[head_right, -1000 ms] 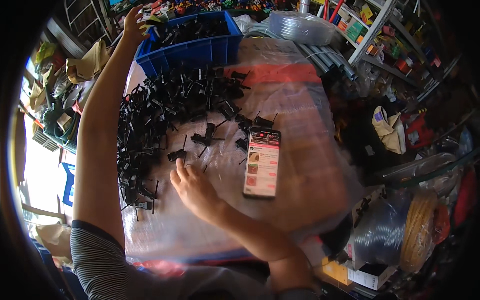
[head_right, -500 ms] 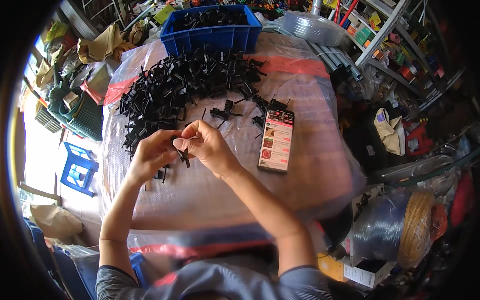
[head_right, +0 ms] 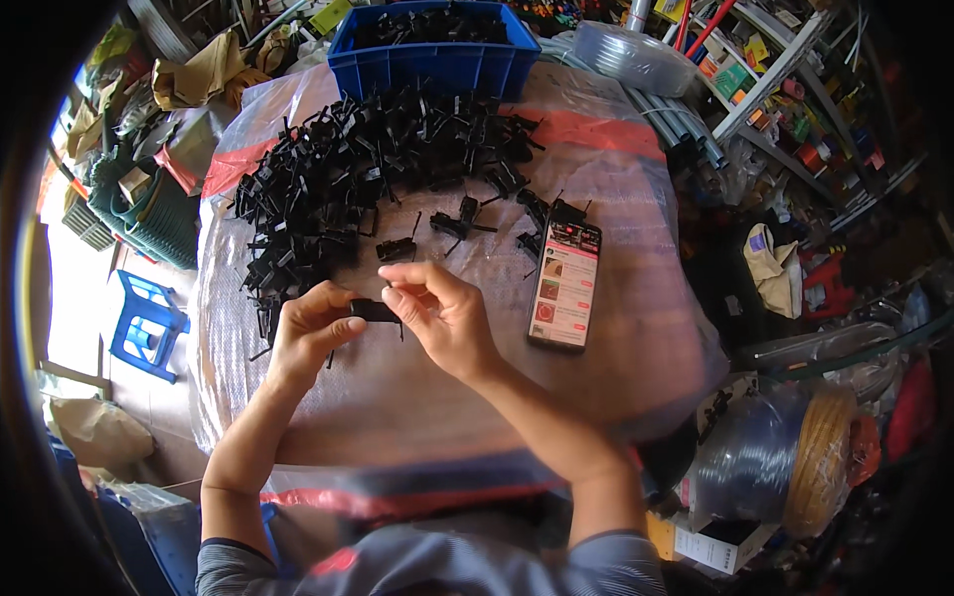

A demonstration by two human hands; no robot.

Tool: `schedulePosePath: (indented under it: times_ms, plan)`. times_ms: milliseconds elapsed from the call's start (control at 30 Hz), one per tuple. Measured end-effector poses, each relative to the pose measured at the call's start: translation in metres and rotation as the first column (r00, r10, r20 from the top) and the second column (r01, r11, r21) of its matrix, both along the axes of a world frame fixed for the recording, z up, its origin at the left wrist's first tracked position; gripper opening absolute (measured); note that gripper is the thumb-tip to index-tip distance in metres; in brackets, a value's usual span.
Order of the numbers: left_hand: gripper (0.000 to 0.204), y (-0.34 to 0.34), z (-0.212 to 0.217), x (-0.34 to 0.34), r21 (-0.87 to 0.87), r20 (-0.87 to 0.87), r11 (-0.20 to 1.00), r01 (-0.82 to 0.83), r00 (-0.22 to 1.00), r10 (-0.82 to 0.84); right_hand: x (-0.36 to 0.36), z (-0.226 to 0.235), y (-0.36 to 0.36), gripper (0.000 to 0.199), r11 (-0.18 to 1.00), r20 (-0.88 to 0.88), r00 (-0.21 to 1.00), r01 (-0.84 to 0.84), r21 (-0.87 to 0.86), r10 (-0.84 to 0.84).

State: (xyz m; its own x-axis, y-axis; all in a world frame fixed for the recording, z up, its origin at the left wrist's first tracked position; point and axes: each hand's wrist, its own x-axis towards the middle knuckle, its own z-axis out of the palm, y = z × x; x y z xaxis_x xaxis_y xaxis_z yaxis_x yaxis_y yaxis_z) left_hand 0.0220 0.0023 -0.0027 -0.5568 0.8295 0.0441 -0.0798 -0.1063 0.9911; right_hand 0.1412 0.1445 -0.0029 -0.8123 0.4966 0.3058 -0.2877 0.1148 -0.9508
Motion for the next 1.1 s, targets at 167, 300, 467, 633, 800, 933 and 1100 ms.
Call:
schedulePosePath:
  times_ms: [167,300,467,633,800,933,1100]
  plan:
    - [0.022,-0.001,0.0,0.007,-0.031,-0.012,0.999,-0.009,1.0,0.009,-0.003,-0.002,-0.003,0.011,0.959,-0.036,0.988,-0.135,0.248,0.148]
    - [0.023,-0.001,0.007,0.013,0.022,-0.381,0.996,-0.084,0.921,0.086,-0.002,0.001,-0.002,0.01,0.918,0.061,0.96,-0.24,-0.316,0.272]
    - [0.025,-0.003,0.012,0.019,0.098,-0.753,0.984,-0.147,0.636,0.17,-0.003,-0.009,-0.005,0.007,0.834,0.095,0.921,-0.293,-0.468,0.377]
    - [0.015,-0.002,0.008,0.009,-0.046,-0.042,0.987,-0.156,0.987,0.154,0.0,0.006,0.001,0.019,0.957,0.256,0.922,-0.281,-0.074,0.291]
    - [0.013,-0.003,0.001,-0.006,-0.084,0.212,0.996,-0.025,0.976,0.043,-0.001,0.005,-0.003,0.049,0.741,0.004,0.998,-0.053,0.67,0.068]
    - [0.013,0.0,-0.001,-0.003,-0.159,0.36,0.985,0.063,0.933,-0.001,-0.007,0.001,-0.007,0.045,0.478,-0.132,0.991,0.134,0.868,-0.039]
    - [0.018,-0.001,0.001,0.001,-0.202,0.207,0.979,0.034,0.978,0.009,-0.008,-0.002,-0.015,0.039,0.348,-0.061,0.99,0.103,0.932,-0.13]
